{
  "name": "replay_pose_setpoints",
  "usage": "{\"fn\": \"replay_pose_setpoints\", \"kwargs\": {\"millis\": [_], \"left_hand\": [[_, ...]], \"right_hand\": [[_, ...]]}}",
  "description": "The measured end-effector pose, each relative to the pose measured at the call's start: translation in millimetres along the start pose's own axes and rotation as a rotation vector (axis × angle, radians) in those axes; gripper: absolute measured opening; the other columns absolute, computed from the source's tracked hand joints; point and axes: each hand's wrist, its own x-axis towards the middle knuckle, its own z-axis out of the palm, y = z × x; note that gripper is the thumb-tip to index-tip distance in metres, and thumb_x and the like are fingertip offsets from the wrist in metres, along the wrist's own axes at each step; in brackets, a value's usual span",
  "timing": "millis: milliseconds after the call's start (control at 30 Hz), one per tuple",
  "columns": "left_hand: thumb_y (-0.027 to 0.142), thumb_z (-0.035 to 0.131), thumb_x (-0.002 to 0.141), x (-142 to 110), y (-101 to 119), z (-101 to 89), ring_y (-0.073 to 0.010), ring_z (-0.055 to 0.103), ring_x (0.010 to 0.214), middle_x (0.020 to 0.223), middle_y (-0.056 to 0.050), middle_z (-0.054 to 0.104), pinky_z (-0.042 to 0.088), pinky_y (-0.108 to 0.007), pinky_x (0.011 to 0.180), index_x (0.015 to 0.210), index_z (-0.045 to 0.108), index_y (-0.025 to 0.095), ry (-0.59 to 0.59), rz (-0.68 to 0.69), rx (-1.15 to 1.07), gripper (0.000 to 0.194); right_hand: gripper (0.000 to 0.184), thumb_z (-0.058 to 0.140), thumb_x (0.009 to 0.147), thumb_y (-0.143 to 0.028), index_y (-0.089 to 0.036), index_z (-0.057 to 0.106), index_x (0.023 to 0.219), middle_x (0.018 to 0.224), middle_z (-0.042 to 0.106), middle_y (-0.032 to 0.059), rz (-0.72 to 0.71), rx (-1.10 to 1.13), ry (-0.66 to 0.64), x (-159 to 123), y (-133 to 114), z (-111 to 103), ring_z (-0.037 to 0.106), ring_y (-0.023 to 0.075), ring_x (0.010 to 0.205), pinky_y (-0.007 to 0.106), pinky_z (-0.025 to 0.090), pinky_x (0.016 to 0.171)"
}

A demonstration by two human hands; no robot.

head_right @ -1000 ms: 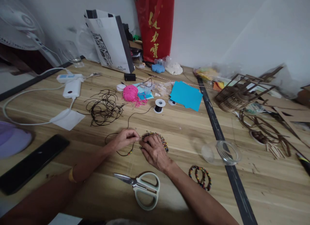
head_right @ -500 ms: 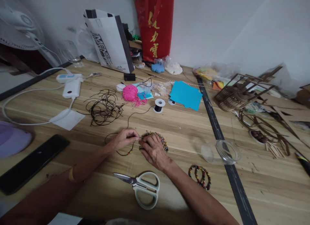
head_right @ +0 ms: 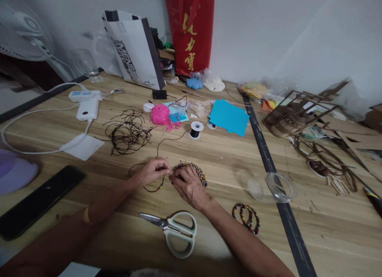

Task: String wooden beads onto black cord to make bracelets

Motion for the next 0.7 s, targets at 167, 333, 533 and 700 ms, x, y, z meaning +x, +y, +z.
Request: {"fn": "replay_pose_setpoints", "kwargs": {"millis": [167, 333, 533, 700], "left_hand": [[0.023, 0.061, 0.076, 0.1, -0.7, 0.0, -0.0096, 0.049, 0.058, 0.062, 0.0, 0.058, 0.037, -0.019, 0.054, 0.071, 0.062, 0.011, -0.008, 0.005, 0.003, 0.013], [0.023, 0.062, 0.075, 0.3, -0.9, 0.3, -0.0101, 0.051, 0.059, 0.063, 0.0, 0.06, 0.038, -0.019, 0.055, 0.07, 0.062, 0.012, 0.006, 0.006, 0.001, 0.012], [0.024, 0.062, 0.076, -0.5, 0.0, -0.5, -0.0123, 0.058, 0.064, 0.068, -0.003, 0.066, 0.044, -0.021, 0.06, 0.073, 0.063, 0.012, -0.008, 0.004, -0.01, 0.012], [0.023, 0.059, 0.078, -2.7, 3.6, -0.4, -0.0148, 0.065, 0.066, 0.069, -0.005, 0.07, 0.049, -0.024, 0.065, 0.073, 0.059, 0.013, -0.037, -0.022, -0.076, 0.012]], "right_hand": [[0.02, 0.049, 0.095, -0.019, -0.022, 0.063, 0.108, 0.1, 0.062, 0.0075, -0.012, -0.008, 0.0, 1.8, -1.6, -1.7, 0.05, 0.0221, 0.099, 0.042, 0.042, 0.09], [0.023, 0.05, 0.094, -0.019, -0.022, 0.06, 0.115, 0.102, 0.061, 0.0084, 0.003, -0.007, 0.005, -0.6, 0.8, 0.7, 0.051, 0.0227, 0.101, 0.043, 0.043, 0.09], [0.026, 0.054, 0.092, -0.024, -0.021, 0.058, 0.117, 0.103, 0.06, 0.0088, 0.018, 0.008, 0.047, -4.4, 3.9, 4.7, 0.051, 0.024, 0.1, 0.046, 0.042, 0.091], [0.018, 0.053, 0.09, -0.021, -0.019, 0.061, 0.106, 0.103, 0.06, 0.01, 0.06, 0.011, 0.072, -5.7, 3.6, 4.2, 0.05, 0.0245, 0.1, 0.046, 0.042, 0.089]]}}
